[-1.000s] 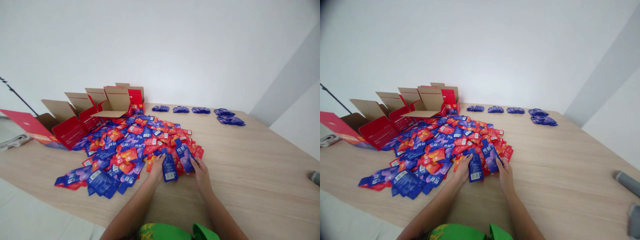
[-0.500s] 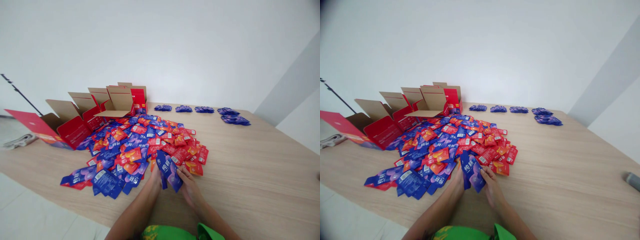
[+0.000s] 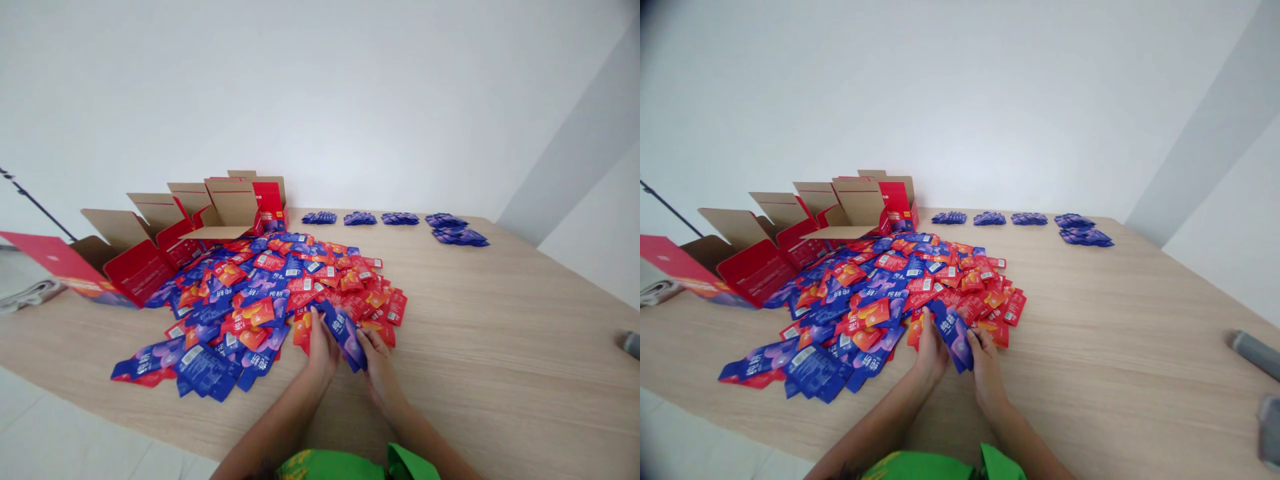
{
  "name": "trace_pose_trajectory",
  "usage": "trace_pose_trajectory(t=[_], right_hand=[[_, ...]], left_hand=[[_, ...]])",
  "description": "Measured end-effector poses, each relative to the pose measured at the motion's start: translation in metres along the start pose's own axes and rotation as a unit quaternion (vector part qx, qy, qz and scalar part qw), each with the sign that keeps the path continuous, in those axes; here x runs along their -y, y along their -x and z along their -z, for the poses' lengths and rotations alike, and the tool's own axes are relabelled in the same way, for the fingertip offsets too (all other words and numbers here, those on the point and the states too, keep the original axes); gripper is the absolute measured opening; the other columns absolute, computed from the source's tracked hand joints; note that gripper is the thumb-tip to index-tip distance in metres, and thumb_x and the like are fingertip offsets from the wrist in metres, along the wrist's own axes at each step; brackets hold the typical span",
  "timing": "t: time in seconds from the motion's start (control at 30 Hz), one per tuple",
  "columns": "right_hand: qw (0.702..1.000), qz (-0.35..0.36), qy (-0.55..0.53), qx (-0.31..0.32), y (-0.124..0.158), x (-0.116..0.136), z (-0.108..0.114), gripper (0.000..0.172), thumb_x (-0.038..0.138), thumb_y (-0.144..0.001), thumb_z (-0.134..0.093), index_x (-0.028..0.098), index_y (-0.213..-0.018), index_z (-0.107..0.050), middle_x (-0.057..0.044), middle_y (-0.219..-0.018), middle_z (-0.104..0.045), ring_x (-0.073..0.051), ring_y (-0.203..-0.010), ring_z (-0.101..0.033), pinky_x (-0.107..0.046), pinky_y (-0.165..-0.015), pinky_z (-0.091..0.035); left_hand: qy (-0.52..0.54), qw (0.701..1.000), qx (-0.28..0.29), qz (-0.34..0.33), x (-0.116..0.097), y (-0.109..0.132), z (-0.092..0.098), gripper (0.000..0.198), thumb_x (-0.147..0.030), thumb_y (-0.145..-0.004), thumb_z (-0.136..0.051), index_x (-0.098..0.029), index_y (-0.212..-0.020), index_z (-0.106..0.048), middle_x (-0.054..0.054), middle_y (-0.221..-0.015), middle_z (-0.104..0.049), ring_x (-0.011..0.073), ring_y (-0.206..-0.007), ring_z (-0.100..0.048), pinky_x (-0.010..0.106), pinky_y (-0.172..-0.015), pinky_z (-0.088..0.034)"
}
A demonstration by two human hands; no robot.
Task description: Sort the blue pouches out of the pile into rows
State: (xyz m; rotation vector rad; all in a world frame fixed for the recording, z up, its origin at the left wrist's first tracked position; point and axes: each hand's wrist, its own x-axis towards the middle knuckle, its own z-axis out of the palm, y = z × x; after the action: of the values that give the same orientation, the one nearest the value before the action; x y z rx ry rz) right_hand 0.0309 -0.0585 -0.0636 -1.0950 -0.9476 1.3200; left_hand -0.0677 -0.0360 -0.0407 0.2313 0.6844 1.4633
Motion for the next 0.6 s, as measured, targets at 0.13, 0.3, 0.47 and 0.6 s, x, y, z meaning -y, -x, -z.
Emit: trace_pose_trajectory(t=[0.13, 0.3, 0.47, 0.6], right_hand=[[0.99, 0.062, 0.091, -0.089, -0.011, 0.002, 0.016, 0.03, 0.051, -0.078, -0.053, 0.021, -0.083, -0.056, -0.003, -0.082, -0.059, -0.02, -0.08, -0.055, -0.034, -0.075, -0.046], [0.996, 0.055, 0.071, -0.015, -0.01, 0.005, 0.011, 0.043, 0.052, -0.069, -0.067, 0.023, -0.097, -0.052, -0.006, -0.097, -0.064, -0.025, -0.095, -0.06, -0.042, -0.089, -0.046], [0.972, -0.095, 0.008, 0.215, -0.002, 0.008, 0.004, 0.05, 0.046, -0.062, -0.076, 0.023, -0.103, -0.059, -0.005, -0.098, -0.069, -0.027, -0.094, -0.065, -0.047, -0.09, -0.047], [0.953, -0.113, -0.004, 0.282, 0.007, 0.008, 0.0, 0.035, 0.041, -0.066, -0.074, 0.023, -0.095, -0.064, -0.003, -0.086, -0.071, -0.024, -0.082, -0.067, -0.045, -0.086, -0.05]], left_hand=[[-0.046, 0.995, 0.085, -0.003, 0.003, 0.018, -0.015, 0.049, -0.056, -0.071, -0.066, -0.015, -0.098, -0.065, 0.009, -0.095, -0.07, 0.0248, -0.097, -0.064, 0.036, -0.09, -0.047], [-0.123, 0.99, -0.007, -0.072, -0.006, 0.014, -0.011, 0.037, -0.022, -0.051, -0.084, -0.017, -0.082, -0.064, 0.0, -0.075, -0.07, 0.0164, -0.066, -0.065, 0.029, -0.072, -0.05], [-0.195, 0.977, 0.0, -0.086, -0.016, 0.016, 0.006, 0.031, -0.026, -0.051, -0.082, -0.017, -0.075, -0.064, 0.0, -0.069, -0.068, 0.0161, -0.06, -0.063, 0.03, -0.066, -0.05], [-0.299, 0.947, -0.009, -0.12, -0.022, 0.017, 0.015, 0.026, -0.029, -0.054, -0.081, -0.018, -0.072, -0.065, 0.0, -0.067, -0.067, 0.0175, -0.064, -0.062, 0.029, -0.067, -0.049]])
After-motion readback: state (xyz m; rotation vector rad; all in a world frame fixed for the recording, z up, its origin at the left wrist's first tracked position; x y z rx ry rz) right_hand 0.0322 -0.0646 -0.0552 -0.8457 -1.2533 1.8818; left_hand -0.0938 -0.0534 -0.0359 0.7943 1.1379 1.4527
